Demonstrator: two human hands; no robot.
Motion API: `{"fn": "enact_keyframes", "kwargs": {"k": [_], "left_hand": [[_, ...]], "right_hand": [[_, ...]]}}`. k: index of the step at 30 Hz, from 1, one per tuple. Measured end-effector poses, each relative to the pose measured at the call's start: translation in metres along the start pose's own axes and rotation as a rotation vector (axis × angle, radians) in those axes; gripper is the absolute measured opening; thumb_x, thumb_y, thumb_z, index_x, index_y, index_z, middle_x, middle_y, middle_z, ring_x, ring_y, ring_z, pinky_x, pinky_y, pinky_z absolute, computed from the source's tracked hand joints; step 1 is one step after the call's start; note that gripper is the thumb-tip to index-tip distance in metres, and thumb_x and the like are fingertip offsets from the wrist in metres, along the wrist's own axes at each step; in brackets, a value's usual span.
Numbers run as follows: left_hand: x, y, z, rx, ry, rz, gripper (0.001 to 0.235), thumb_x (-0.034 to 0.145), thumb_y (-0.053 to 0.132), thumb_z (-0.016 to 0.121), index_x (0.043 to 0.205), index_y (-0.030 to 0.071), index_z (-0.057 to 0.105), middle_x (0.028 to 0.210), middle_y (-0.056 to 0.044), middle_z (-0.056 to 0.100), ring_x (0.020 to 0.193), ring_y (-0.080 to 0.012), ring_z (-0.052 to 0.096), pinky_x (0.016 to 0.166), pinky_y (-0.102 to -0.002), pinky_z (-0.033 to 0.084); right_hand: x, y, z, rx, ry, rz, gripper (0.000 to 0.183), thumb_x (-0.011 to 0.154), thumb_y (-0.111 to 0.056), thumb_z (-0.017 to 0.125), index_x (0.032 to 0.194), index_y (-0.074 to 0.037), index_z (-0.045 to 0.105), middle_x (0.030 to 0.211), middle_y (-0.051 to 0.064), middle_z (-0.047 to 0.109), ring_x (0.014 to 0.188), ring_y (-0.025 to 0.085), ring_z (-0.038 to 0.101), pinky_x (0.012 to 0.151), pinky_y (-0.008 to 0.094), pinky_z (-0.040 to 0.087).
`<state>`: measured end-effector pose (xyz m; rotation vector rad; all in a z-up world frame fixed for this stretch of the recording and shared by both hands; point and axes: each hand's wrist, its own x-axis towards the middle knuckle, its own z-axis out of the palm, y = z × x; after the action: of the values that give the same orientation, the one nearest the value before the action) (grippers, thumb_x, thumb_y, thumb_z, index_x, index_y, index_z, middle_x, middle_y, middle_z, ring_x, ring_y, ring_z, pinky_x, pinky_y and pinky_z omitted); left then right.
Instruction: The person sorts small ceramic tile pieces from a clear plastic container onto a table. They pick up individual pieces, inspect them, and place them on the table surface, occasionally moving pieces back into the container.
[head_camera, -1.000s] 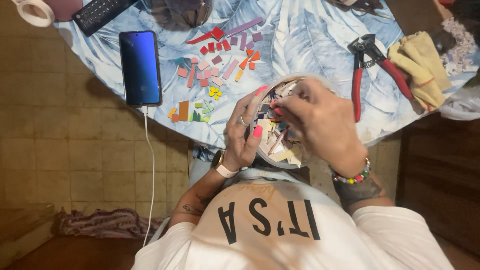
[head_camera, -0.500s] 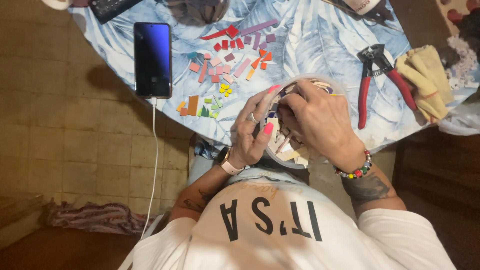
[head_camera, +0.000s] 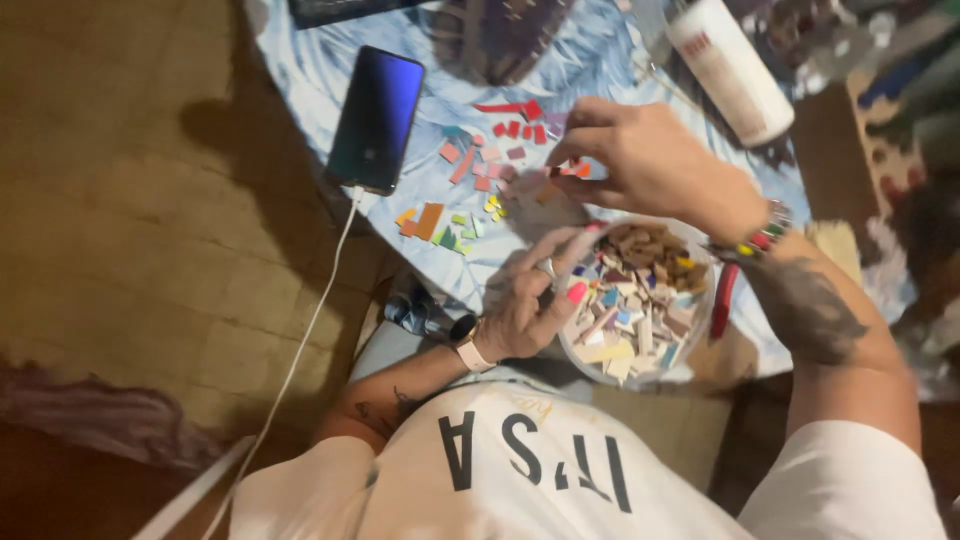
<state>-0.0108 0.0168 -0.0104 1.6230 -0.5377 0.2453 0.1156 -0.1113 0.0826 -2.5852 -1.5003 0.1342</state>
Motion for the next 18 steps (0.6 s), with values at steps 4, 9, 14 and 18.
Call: {"fn": "enact_keyframes", "kwargs": {"k": [4, 9, 14, 18], "left_hand": [[0.002, 0.008, -0.006, -0.138, 0.001, 0.016, 0.048, 0.09, 0.033, 0.03, 0.126, 0.002, 0.035, 0.124, -0.016, 0.041, 0.116, -0.0261, 0.044, 0.101, -0.032, 0.035], [-0.005, -0.001, -0.003, -0.094, -0.007, 0.007, 0.047, 0.085, 0.025, 0.037, 0.126, 0.003, 0.037, 0.127, -0.012, 0.041, 0.11, -0.0222, 0.049, 0.091, -0.03, 0.039], [-0.005, 0.0, -0.005, -0.117, -0.021, 0.019, 0.048, 0.086, 0.027, 0.034, 0.129, 0.008, 0.032, 0.128, -0.013, 0.041, 0.115, -0.0233, 0.047, 0.098, -0.032, 0.036], [-0.007, 0.0, -0.005, -0.137, 0.003, 0.045, 0.048, 0.09, 0.033, 0.03, 0.129, 0.006, 0.033, 0.128, -0.014, 0.04, 0.114, -0.024, 0.048, 0.097, -0.031, 0.039]], "right_hand": [[0.034, 0.033, 0.045, 0.127, -0.066, -0.059, 0.025, 0.069, -0.013, 0.066, 0.094, -0.01, 0.062, 0.082, 0.006, 0.05, 0.061, 0.023, 0.051, 0.05, 0.036, 0.04], [0.05, 0.045, 0.063, 0.163, -0.028, -0.079, 0.02, 0.078, -0.019, 0.063, 0.094, -0.007, 0.061, 0.082, 0.008, 0.046, 0.061, 0.023, 0.05, 0.055, 0.034, 0.04], [0.056, 0.042, 0.071, 0.189, -0.032, -0.098, 0.019, 0.08, -0.021, 0.062, 0.091, -0.005, 0.061, 0.08, 0.008, 0.047, 0.062, 0.02, 0.049, 0.055, 0.032, 0.041], [0.056, 0.039, 0.074, 0.214, -0.027, -0.124, 0.022, 0.082, -0.022, 0.058, 0.093, -0.004, 0.061, 0.082, 0.008, 0.049, 0.066, 0.02, 0.05, 0.057, 0.031, 0.045]]}}
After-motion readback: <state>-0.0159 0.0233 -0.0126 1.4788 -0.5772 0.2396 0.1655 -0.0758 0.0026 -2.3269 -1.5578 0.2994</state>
